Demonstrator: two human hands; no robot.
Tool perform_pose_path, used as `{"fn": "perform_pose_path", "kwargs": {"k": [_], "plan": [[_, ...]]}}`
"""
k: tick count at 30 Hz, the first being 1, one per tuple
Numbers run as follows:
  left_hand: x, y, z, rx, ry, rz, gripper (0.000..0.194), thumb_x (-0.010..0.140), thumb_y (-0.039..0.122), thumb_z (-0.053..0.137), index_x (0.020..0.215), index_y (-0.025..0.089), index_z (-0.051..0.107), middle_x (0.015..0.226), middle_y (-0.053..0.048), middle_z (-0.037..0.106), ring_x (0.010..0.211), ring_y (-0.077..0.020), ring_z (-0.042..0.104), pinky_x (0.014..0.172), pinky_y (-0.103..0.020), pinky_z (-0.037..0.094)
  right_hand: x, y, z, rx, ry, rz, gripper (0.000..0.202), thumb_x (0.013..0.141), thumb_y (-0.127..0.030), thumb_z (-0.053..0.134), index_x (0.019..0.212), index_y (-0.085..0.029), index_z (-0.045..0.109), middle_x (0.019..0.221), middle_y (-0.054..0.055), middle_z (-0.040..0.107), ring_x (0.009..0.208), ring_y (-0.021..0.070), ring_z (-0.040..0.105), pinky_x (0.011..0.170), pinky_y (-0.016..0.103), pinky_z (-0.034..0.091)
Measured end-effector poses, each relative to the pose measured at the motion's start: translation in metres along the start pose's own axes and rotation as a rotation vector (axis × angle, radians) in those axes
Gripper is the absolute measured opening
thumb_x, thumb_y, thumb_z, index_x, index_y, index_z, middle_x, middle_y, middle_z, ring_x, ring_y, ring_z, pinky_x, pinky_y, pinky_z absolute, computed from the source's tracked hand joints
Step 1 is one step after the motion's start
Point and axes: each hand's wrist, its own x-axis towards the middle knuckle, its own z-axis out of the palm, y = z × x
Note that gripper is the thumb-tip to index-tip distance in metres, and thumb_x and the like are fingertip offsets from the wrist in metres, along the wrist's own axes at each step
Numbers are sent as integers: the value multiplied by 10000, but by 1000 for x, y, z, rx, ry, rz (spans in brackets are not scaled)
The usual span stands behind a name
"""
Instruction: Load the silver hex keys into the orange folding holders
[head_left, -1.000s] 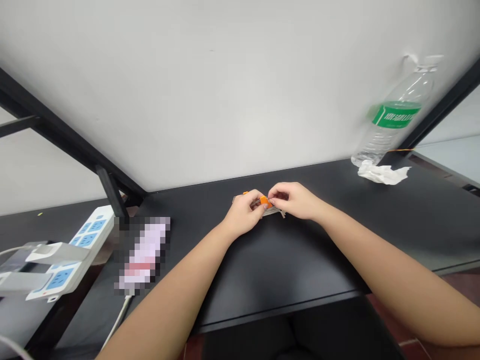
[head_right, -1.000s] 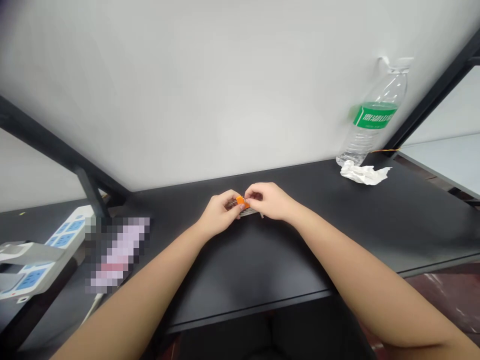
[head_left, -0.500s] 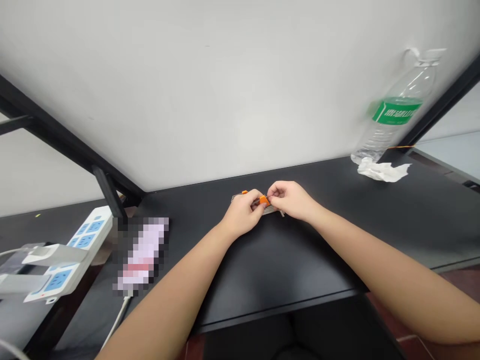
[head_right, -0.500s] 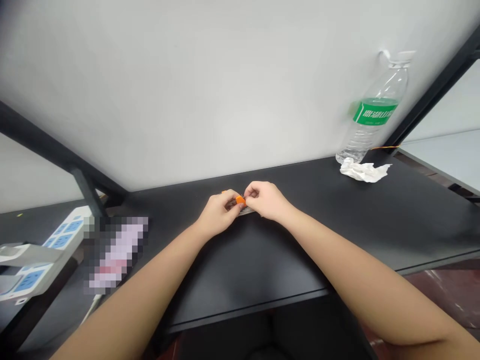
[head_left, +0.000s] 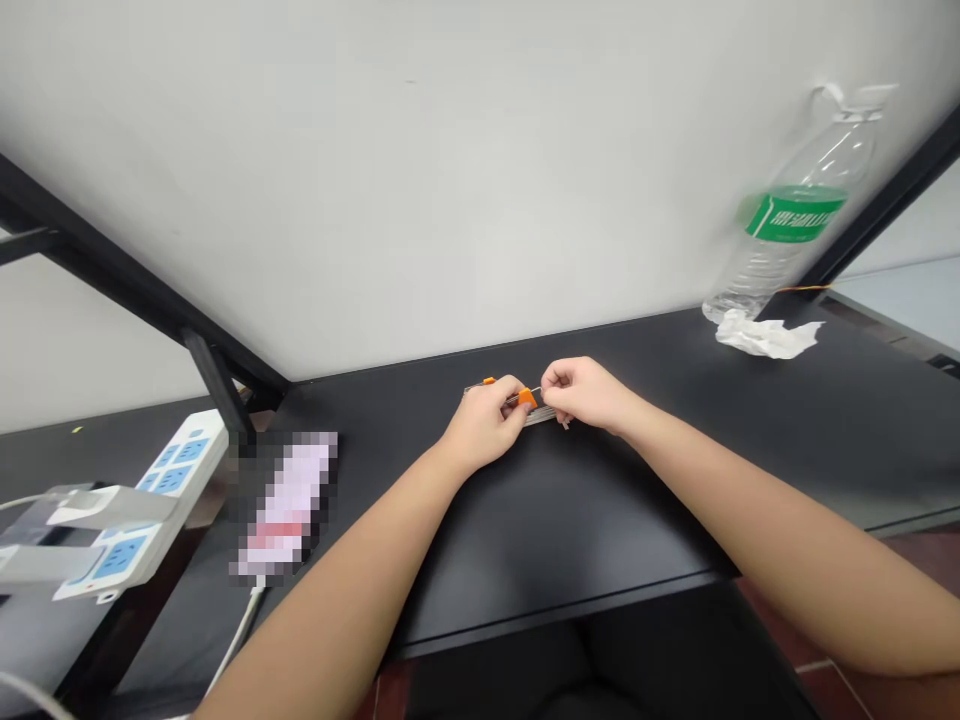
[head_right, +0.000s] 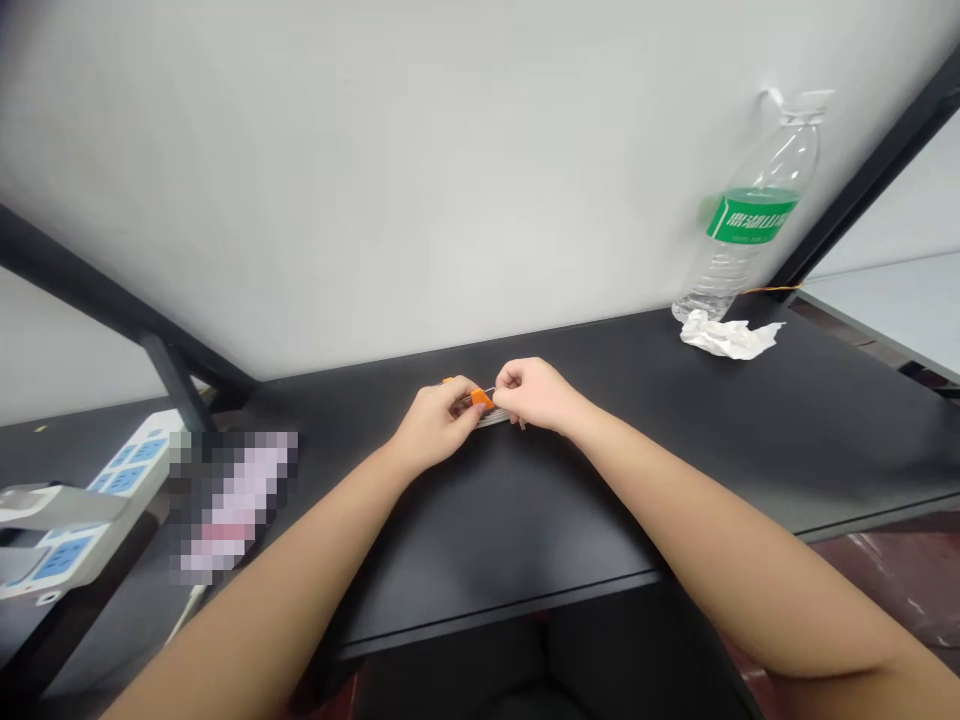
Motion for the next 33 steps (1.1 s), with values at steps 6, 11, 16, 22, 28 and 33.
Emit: {"fn": "perform_pose_path", "kwargs": {"k": [6, 11, 16, 22, 28, 33], "plan": [[2, -3, 1, 49, -7, -26, 67, 905, 259, 572, 850, 225, 590, 662, 33, 640, 562, -134, 576, 609, -274, 428, 10, 8, -28, -325, 59, 153, 44, 726, -246, 629, 721, -203, 629, 561, 3, 626, 494, 142, 545, 480, 249, 381], [1, -4, 1, 39, -3, -38, 43, 890, 236, 567, 858, 229, 595, 668, 31, 645, 576, -139, 587, 604, -276, 428, 12, 8, -42, -691, -39, 167, 23, 725, -244, 666, 735, -224, 659, 793, 36, 717, 670, 185, 624, 562, 280, 413], [1, -4, 1, 37, 12, -26, 60, 895, 251, 576, 841, 226, 584, 657, 33, 634, 574, -135, 575, 603, -275, 424, 10, 13, -32, -764, -44, -52, 29, 773, -236, 668, 796, -221, 658, 911, 60, 692, 765, 199, 611, 654, 296, 436], [1, -5, 1, 22, 4, -24, 73, 899, 270, 597, 846, 222, 587, 686, 36, 638, 575, -125, 565, 610, -271, 428, 4, 13, -17, -709, -133, -140, 63, 800, -185, 626, 798, -221, 678, 967, 56, 669, 804, 187, 613, 674, 281, 450], [0, -3, 1, -58, -18, -19, 62, 906, 272, 599, 871, 224, 616, 685, 39, 631, 585, -118, 561, 622, -259, 444, 0, 2, -10, -478, 21, -357, 179, 846, -164, 579, 979, -207, 690, 980, 37, 698, 856, 166, 631, 773, 278, 480], [0, 1, 2, -152, -19, -34, 137, 917, 330, 603, 842, 216, 608, 653, 41, 594, 557, -108, 524, 573, -244, 422, -5, -4, -4, -328, 19, -357, 139, 889, -250, 570, 873, -212, 703, 893, 10, 709, 747, 146, 620, 695, 269, 471]]}}
